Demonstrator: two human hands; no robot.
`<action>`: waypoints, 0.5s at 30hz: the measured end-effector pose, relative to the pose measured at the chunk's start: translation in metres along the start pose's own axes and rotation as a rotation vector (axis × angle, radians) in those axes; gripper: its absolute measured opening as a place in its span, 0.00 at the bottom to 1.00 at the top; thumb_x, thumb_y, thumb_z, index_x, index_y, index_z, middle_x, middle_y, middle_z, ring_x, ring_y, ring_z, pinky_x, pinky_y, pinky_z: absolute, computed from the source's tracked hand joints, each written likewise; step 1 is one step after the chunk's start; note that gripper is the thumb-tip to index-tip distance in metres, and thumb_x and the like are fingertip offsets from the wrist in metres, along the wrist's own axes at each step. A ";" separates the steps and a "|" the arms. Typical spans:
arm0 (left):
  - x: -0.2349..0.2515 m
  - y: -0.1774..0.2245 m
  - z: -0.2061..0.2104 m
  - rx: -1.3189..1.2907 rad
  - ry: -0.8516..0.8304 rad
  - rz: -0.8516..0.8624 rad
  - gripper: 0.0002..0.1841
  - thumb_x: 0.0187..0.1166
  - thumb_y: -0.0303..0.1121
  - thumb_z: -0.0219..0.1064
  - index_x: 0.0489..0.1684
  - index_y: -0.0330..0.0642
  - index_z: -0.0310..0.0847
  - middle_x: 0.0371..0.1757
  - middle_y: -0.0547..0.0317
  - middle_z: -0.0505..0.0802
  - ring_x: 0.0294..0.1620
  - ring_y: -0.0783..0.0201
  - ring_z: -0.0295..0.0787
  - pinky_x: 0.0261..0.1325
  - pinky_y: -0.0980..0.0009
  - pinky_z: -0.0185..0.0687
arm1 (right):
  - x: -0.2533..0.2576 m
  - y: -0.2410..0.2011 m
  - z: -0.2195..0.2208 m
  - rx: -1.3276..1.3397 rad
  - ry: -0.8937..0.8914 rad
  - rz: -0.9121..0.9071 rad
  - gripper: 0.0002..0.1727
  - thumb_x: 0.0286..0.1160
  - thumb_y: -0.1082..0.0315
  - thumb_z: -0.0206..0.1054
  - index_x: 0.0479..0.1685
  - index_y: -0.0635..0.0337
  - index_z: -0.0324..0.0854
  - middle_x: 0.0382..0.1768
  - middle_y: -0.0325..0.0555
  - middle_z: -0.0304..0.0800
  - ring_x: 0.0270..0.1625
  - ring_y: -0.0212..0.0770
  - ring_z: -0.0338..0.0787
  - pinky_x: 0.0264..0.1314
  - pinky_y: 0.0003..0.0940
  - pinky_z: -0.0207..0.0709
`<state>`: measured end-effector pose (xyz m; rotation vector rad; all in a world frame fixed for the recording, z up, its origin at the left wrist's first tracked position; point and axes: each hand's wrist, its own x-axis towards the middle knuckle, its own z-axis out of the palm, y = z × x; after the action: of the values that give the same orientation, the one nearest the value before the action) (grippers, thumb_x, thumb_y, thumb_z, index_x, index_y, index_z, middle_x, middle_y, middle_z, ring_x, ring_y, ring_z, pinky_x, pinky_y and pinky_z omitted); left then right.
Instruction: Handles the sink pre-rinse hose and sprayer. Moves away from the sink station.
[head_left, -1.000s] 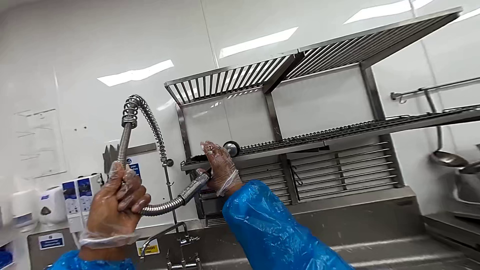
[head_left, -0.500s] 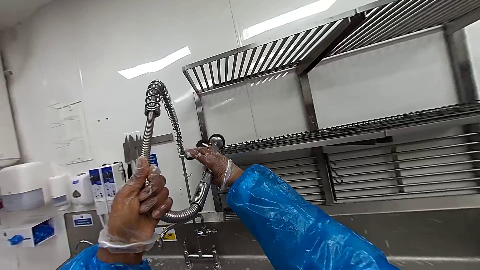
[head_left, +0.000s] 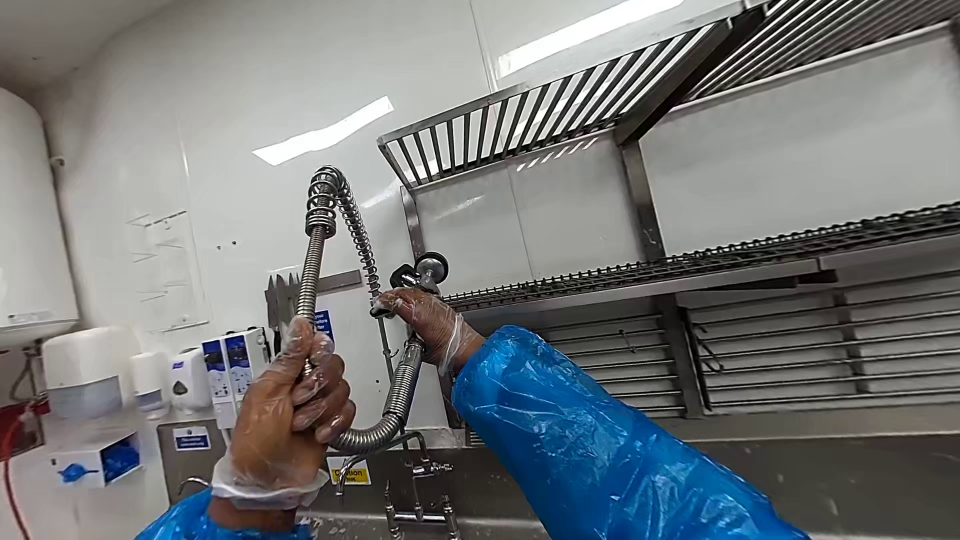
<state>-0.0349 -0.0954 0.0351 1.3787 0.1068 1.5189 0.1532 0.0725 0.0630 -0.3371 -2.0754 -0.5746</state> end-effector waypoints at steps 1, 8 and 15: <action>-0.001 0.002 -0.001 0.000 0.005 -0.003 0.30 0.96 0.51 0.39 0.23 0.49 0.77 0.11 0.74 0.69 0.07 0.81 0.66 0.11 0.85 0.69 | 0.003 -0.002 0.002 0.007 0.004 -0.008 0.34 0.47 0.87 0.78 0.65 0.68 0.84 0.65 0.63 0.87 0.72 0.62 0.84 0.75 0.56 0.74; -0.008 0.014 -0.014 0.031 0.008 0.005 0.30 0.96 0.51 0.41 0.21 0.50 0.77 0.11 0.75 0.69 0.07 0.81 0.66 0.11 0.86 0.69 | 0.016 -0.013 0.022 0.028 -0.010 -0.043 0.38 0.46 0.85 0.79 0.70 0.63 0.83 0.64 0.65 0.87 0.71 0.64 0.84 0.73 0.57 0.75; -0.008 0.015 -0.016 0.040 -0.012 -0.010 0.29 0.96 0.51 0.42 0.22 0.49 0.77 0.11 0.75 0.69 0.07 0.81 0.66 0.12 0.86 0.69 | 0.014 -0.011 0.041 0.120 0.080 -0.091 0.35 0.40 0.89 0.77 0.61 0.69 0.85 0.61 0.64 0.89 0.69 0.65 0.85 0.73 0.56 0.76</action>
<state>-0.0586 -0.0994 0.0341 1.4170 0.1373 1.5079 0.1111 0.0845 0.0532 -0.1489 -2.0456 -0.5064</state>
